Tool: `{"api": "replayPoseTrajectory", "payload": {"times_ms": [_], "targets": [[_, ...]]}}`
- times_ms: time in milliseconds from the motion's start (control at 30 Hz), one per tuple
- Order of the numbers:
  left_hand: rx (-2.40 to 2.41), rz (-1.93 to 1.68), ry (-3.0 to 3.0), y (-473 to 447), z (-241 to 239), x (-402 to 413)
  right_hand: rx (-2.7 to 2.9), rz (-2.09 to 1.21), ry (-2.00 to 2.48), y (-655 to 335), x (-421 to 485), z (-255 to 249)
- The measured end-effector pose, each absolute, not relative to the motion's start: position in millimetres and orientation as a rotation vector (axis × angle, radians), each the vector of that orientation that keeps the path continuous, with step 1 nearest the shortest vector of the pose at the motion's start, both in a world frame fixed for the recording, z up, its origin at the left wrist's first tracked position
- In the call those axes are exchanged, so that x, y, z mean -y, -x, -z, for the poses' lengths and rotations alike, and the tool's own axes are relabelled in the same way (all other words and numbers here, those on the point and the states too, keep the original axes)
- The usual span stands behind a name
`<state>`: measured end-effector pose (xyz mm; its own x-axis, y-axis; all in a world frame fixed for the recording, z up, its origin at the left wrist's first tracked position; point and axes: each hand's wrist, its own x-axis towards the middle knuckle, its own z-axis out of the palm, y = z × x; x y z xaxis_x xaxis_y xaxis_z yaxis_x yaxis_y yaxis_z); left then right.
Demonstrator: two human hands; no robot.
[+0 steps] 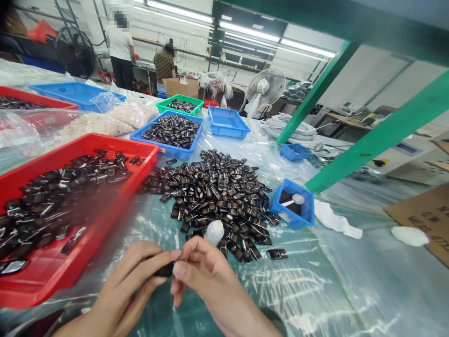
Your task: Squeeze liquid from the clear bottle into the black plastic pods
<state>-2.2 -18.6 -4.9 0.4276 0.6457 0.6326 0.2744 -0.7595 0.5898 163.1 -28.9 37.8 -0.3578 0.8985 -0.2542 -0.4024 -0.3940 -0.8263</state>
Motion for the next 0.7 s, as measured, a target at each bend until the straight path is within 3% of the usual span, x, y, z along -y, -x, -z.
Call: {"api": "replayPoseTrajectory", "payload": {"times_ms": [133, 300, 467, 700], "targets": [[-1.191, -1.367, -2.451, 15, -26, 16, 1.051, -1.651, 0.997, -174, 34, -41], [-2.195, -1.344, -2.317, 37, -60, -8, 1.258, -0.616, 1.32, -211, 29, -35], [-1.401, -0.986, -2.815, 7, -15, -15, 1.363, -0.659, 1.389, -220, 16, -6], [-1.128, -0.745, -2.841, -35, 24, -19, 1.376, -0.851, 1.419, -215, 10, 5]]}}
